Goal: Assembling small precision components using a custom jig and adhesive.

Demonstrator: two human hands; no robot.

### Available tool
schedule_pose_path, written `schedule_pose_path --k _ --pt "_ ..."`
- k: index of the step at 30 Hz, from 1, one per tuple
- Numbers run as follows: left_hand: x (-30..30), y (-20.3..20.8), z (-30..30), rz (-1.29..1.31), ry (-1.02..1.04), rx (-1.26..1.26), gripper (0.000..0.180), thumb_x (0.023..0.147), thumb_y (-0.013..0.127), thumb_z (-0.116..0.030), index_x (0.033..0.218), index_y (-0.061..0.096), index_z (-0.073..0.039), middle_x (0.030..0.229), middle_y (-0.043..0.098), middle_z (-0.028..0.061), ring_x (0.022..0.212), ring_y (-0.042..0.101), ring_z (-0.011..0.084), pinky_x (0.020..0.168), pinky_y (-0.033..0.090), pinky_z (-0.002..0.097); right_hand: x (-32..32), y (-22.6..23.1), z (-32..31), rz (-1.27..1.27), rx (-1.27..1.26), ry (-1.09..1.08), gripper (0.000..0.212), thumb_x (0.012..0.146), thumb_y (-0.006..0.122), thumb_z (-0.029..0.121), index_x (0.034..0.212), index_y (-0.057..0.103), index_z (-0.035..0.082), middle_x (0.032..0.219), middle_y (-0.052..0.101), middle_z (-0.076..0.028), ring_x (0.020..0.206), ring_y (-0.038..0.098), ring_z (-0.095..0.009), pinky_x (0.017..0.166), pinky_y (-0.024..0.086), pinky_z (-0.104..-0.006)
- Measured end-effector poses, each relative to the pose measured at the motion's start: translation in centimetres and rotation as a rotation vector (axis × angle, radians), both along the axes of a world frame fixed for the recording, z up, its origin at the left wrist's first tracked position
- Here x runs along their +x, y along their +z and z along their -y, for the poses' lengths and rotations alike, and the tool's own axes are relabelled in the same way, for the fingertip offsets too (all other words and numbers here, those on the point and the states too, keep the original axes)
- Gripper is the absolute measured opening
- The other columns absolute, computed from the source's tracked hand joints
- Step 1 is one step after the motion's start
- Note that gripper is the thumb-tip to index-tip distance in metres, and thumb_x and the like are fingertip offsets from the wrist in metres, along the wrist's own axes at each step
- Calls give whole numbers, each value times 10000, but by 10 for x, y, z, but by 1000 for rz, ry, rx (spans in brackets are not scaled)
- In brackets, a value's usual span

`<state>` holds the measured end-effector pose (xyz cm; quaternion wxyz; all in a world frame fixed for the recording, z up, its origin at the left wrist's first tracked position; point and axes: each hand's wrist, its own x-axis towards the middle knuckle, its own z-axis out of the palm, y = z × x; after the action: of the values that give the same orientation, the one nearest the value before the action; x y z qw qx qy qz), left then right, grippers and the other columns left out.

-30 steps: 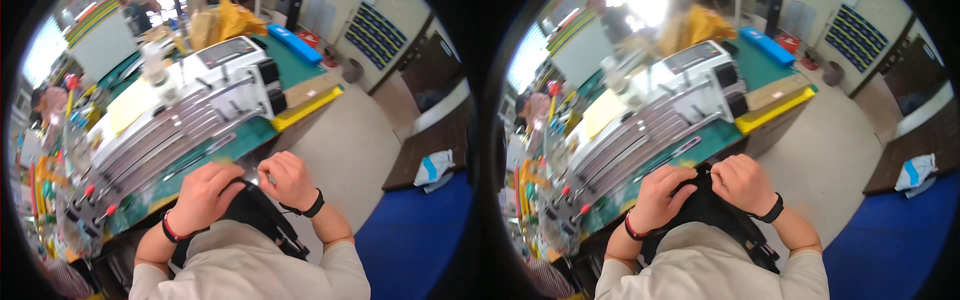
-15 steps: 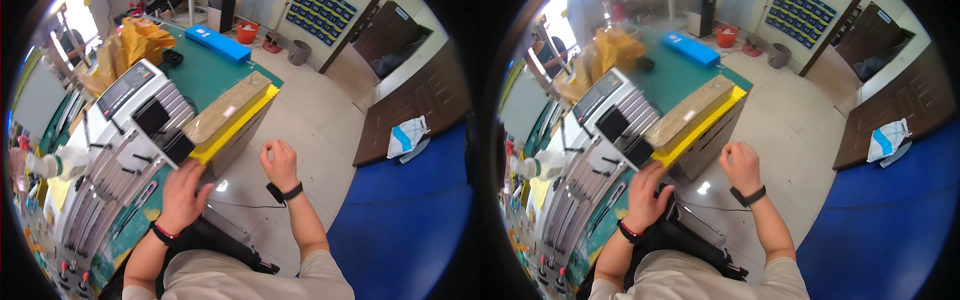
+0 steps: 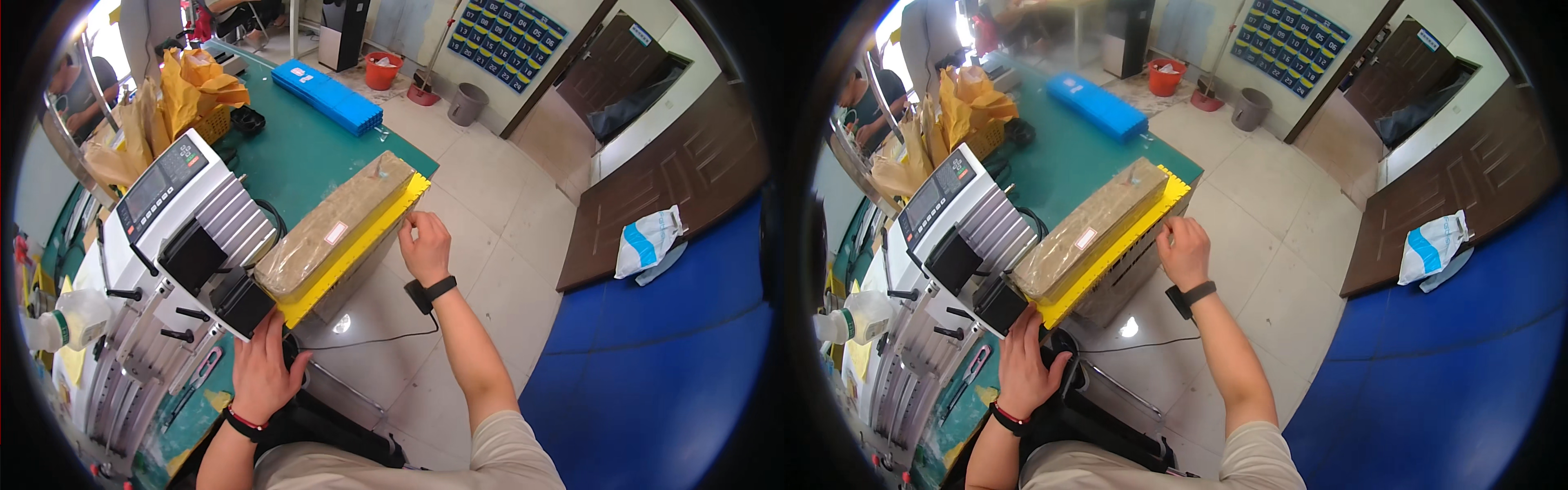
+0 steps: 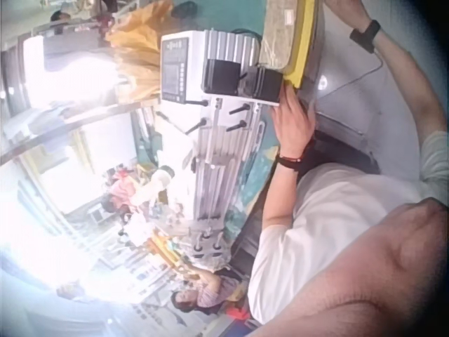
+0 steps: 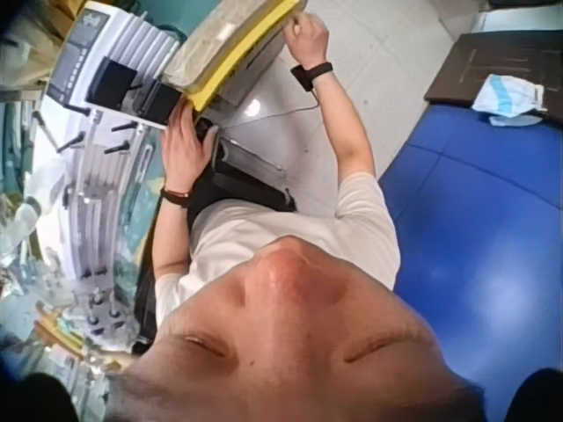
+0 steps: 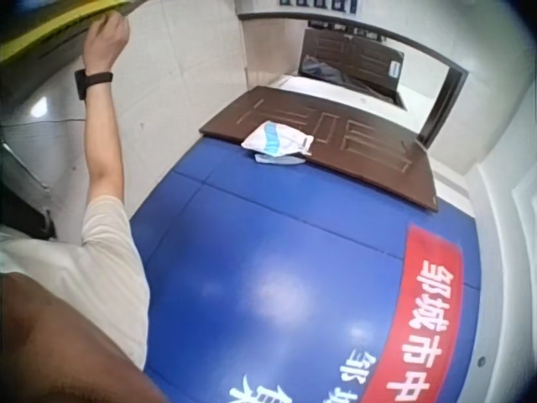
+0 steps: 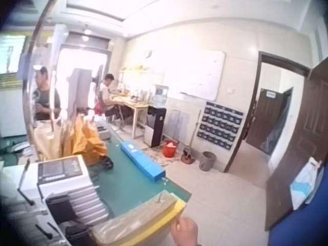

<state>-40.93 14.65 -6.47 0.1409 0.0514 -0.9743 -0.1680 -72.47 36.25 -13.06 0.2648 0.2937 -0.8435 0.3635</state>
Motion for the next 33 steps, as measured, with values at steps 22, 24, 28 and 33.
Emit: schedule_pose_path --k 22,24,28,33 --pt "-1 -1 -1 20 -7 -17 938 833 907 -306 1568 430 30 1629 499 247 1426 542 438 1158 447 514 42 26 24 -121 -98 96 178 803 777 -18 919 670 65 1242 665 -86 1285 536 -361 1094 397 -519" --pt "0 -2 -1 10 -8 -25 938 834 906 -310 1568 432 31 1627 501 245 1425 543 434 1156 449 512 37 36 28 -145 -168 84 206 811 772 -27 961 657 54 1238 667 -100 1274 558 -378 1095 420 -534" --pt "0 3 -2 2 -6 -29 922 844 901 -300 1568 437 32 1623 506 237 1423 544 424 1154 449 511 55 49 11 -195 -100 289 210 830 760 -20 998 647 35 1175 682 -143 1171 655 -398 1044 531 -528" --pt "0 9 1 -57 -42 -16 860 837 899 -227 1545 481 24 1603 524 231 1405 558 423 1145 462 510 170 -57 -94 535 454 770 72 978 678 101 1012 644 48 972 696 -160 817 702 -378 723 586 -482"
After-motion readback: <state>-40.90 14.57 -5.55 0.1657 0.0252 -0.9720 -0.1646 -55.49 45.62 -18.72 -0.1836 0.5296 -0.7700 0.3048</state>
